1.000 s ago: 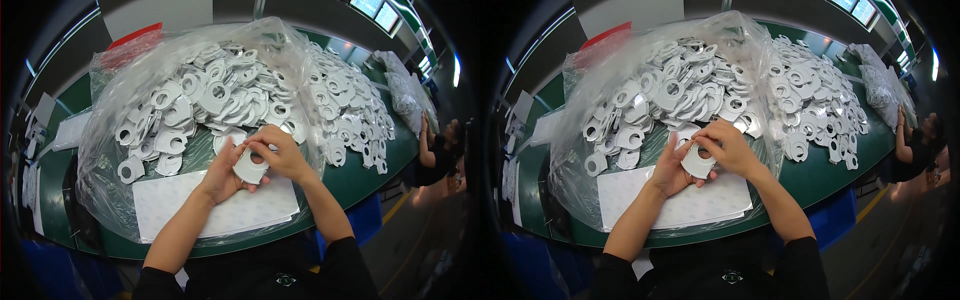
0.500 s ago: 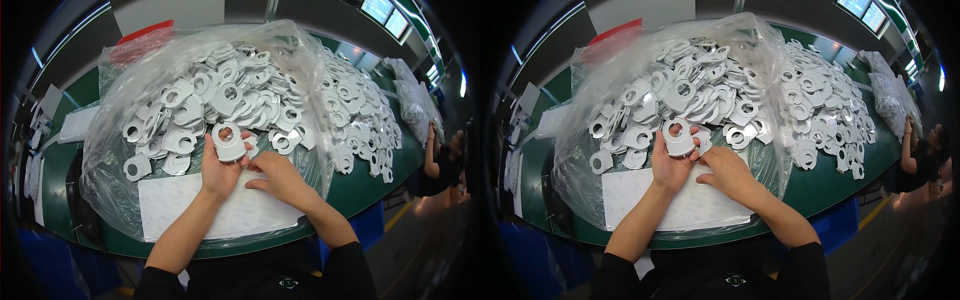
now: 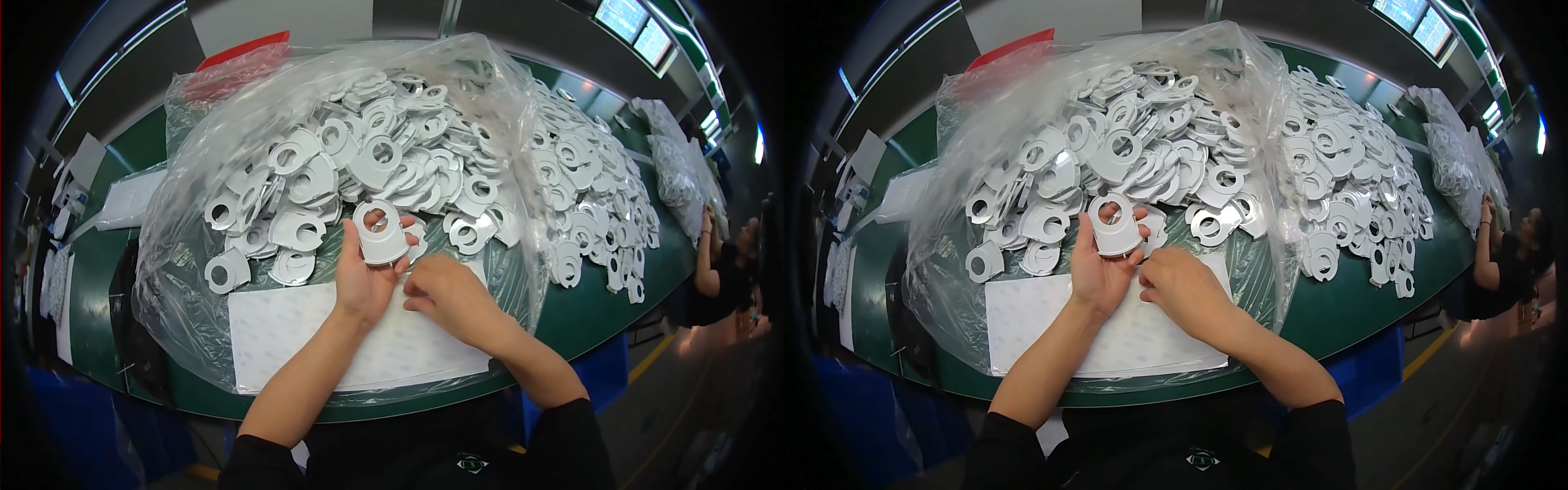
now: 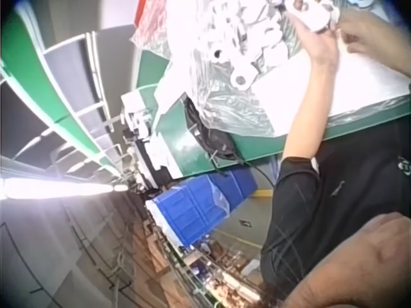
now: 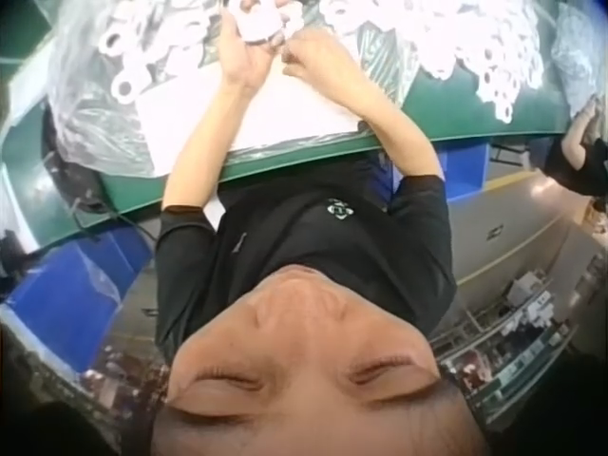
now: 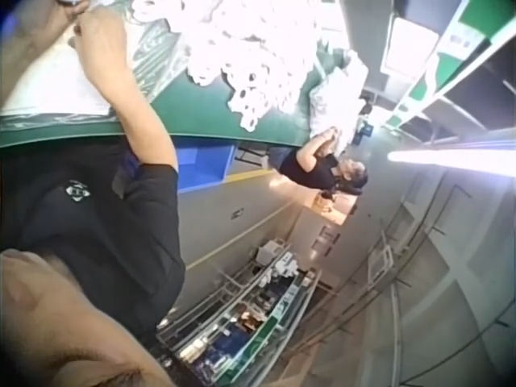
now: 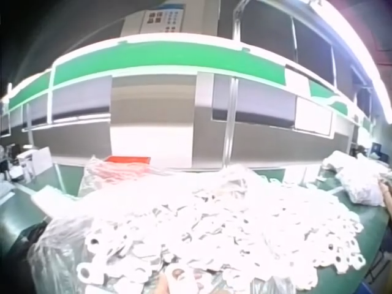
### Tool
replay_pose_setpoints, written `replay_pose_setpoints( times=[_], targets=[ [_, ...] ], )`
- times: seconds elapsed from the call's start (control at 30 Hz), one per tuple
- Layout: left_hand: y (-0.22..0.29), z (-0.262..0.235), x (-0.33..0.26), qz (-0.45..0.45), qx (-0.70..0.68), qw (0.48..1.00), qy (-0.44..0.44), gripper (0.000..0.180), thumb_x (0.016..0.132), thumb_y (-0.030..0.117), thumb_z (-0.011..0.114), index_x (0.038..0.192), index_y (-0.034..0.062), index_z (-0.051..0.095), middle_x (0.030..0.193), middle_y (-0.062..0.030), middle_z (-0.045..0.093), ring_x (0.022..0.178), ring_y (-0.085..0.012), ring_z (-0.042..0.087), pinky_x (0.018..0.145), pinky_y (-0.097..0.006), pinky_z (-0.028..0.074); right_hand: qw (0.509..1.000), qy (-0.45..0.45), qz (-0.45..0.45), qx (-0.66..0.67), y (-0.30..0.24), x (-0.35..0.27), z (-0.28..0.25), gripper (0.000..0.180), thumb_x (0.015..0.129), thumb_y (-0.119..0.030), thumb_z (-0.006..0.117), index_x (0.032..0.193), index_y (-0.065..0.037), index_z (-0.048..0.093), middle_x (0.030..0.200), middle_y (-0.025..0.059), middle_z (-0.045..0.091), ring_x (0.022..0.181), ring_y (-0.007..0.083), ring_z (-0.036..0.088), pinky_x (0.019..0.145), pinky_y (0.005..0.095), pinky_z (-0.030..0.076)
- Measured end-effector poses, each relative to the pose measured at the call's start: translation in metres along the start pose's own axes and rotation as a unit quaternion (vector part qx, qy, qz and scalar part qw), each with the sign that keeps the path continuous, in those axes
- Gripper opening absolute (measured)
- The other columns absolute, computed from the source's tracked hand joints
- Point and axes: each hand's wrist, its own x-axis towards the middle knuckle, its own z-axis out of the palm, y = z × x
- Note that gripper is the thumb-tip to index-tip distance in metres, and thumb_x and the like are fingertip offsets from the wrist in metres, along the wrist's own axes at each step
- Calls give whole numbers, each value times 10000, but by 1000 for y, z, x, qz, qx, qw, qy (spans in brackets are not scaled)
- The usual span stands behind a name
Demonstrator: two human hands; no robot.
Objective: Applying circular adhesive stickers to small metal plate components on an assembly line.
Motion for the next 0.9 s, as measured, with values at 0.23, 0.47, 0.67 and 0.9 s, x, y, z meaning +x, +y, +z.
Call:
replay_pose_setpoints(
  times=[0.23,0.47,0.67,0.9],
  targets=[
    [-3,5,0,5,10,1000,2,476,999,459,217,1210,106,458,1231,-202,528,1017,-276,569,702,-333,452,975,-113,-129,140,-12,-3,-29,156,696,15,680,810,-62,607,795,37,619,748,221,598,627,321,465],
    [0,14,-8,-73,141,987,-23,691,963,572,121,1239,59,492,1039,-107,625,889,-200,603,649,-288,452,839,155,5,521,10,8,-17,102,842,18,608,902,-11,531,888,58,600,756,108,576,684,245,490],
    [-2,17,-9,-103,188,976,-21,776,925,647,94,1195,59,522,936,-92,627,723,-178,603,537,-257,418,827,222,75,512,13,17,-7,94,866,-9,602,909,-1,519,867,64,592,700,92,565,612,221,483],
    [-3,12,-8,-103,194,975,-43,776,920,654,85,1122,58,539,904,-92,621,700,-175,600,519,-258,410,844,201,81,492,15,18,0,87,863,-9,603,900,-2,525,810,53,588,550,66,531,484,188,435]
  ],
)
